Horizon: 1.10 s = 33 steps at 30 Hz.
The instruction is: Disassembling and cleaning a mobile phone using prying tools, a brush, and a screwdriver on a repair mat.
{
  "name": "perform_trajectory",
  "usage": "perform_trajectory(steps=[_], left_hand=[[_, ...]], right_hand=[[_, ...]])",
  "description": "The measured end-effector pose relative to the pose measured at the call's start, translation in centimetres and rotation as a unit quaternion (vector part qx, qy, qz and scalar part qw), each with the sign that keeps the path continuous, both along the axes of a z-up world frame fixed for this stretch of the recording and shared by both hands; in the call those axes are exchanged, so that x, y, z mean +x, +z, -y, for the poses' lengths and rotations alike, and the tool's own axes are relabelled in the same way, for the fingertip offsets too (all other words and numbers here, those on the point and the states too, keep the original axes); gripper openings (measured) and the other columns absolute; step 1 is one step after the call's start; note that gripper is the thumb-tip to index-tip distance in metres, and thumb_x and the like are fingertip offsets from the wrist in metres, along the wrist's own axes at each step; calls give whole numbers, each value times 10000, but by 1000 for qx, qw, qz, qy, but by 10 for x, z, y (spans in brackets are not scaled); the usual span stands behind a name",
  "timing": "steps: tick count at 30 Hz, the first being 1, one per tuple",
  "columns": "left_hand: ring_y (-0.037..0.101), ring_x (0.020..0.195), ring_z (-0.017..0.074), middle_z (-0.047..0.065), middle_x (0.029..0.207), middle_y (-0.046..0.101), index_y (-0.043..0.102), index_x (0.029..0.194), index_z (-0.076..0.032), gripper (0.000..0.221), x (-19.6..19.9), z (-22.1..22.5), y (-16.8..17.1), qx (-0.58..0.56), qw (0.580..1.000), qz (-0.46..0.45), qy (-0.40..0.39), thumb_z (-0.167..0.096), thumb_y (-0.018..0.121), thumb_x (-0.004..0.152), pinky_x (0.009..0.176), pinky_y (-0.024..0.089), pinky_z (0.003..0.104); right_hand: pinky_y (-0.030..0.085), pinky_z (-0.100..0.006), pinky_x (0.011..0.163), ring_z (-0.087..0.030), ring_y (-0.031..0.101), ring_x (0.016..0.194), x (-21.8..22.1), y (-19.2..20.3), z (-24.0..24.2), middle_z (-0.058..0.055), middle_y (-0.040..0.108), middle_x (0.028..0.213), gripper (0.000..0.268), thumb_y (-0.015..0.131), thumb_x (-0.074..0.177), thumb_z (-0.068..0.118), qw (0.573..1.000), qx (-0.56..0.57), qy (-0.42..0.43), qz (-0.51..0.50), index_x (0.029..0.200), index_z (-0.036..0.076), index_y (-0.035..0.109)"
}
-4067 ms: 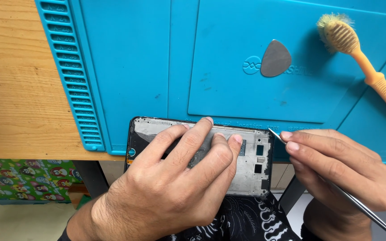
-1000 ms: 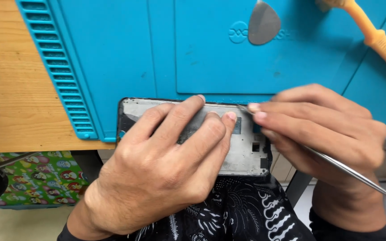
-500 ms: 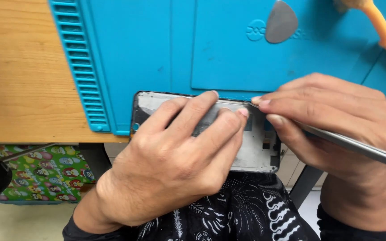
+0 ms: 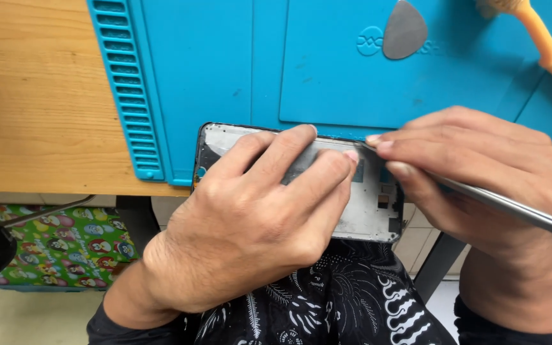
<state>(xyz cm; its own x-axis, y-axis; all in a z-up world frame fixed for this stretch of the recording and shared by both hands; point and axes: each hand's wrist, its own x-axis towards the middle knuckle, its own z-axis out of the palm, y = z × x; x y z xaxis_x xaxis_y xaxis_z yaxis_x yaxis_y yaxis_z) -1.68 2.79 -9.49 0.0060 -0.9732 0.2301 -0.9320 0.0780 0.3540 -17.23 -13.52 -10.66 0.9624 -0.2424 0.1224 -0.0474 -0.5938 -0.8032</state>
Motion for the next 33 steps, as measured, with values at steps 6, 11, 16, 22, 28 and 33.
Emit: perform_trajectory(steps=[6, 11, 16, 22, 28, 33], left_hand=[[651, 981, 239, 4, 951, 586, 764, 1035, -99, 162, -1, 3, 2, 18, 1000, 14, -9, -81, 630, 1126, 767, 503, 333], [657, 978, 237, 13, 908, 544, 728, 974, -99, 208, -1, 4, 3, 21, 999, 26, -11, -45, 587, 1117, 754, 489, 324], [648, 956, 232, 6, 918, 558, 731, 974, -101, 190, -1, 3, 3, 18, 1000, 25, -5, -53, 619, 1121, 737, 491, 322], [654, 969, 242, 13, 916, 564, 729, 980, -101, 196, -3, 4, 3, 26, 999, 17, -19, -84, 618, 1141, 744, 487, 333], [656, 966, 241, 20, 924, 561, 733, 987, -91, 190, -1, 1, 3, 18, 999, 26, -14, -58, 622, 1138, 750, 498, 326], [652, 969, 250, 25, 931, 568, 717, 972, -91, 207, -1, 3, 3, 29, 999, 27, -11, -91, 624, 1157, 762, 502, 343]], right_hand=[[612, -437, 737, -405, 750, 789, -1, -2, -2, -271, 732, 888, 142, 602, 958, -99, 999, 1, 19, 31, 886, -182, 692], [600, -429, 747, -401, 725, 786, 3, 0, -7, -249, 727, 883, 132, 630, 966, -81, 999, 1, 11, 31, 910, -177, 702], [606, -428, 750, -402, 725, 782, -5, -3, -5, -255, 737, 897, 87, 655, 946, -113, 999, -9, 16, 36, 899, -167, 703], [605, -441, 799, -397, 712, 825, -21, 1, 5, -247, 740, 953, 90, 650, 960, -97, 1000, -5, 24, -9, 958, -168, 704], [597, -440, 810, -403, 733, 853, -13, 2, 1, -278, 735, 967, 93, 636, 969, -101, 1000, -6, 22, -14, 950, -169, 695], [607, -462, 779, -427, 709, 806, -26, -1, 7, -290, 738, 960, 154, 626, 969, -74, 999, -10, 35, 21, 955, -207, 701]])
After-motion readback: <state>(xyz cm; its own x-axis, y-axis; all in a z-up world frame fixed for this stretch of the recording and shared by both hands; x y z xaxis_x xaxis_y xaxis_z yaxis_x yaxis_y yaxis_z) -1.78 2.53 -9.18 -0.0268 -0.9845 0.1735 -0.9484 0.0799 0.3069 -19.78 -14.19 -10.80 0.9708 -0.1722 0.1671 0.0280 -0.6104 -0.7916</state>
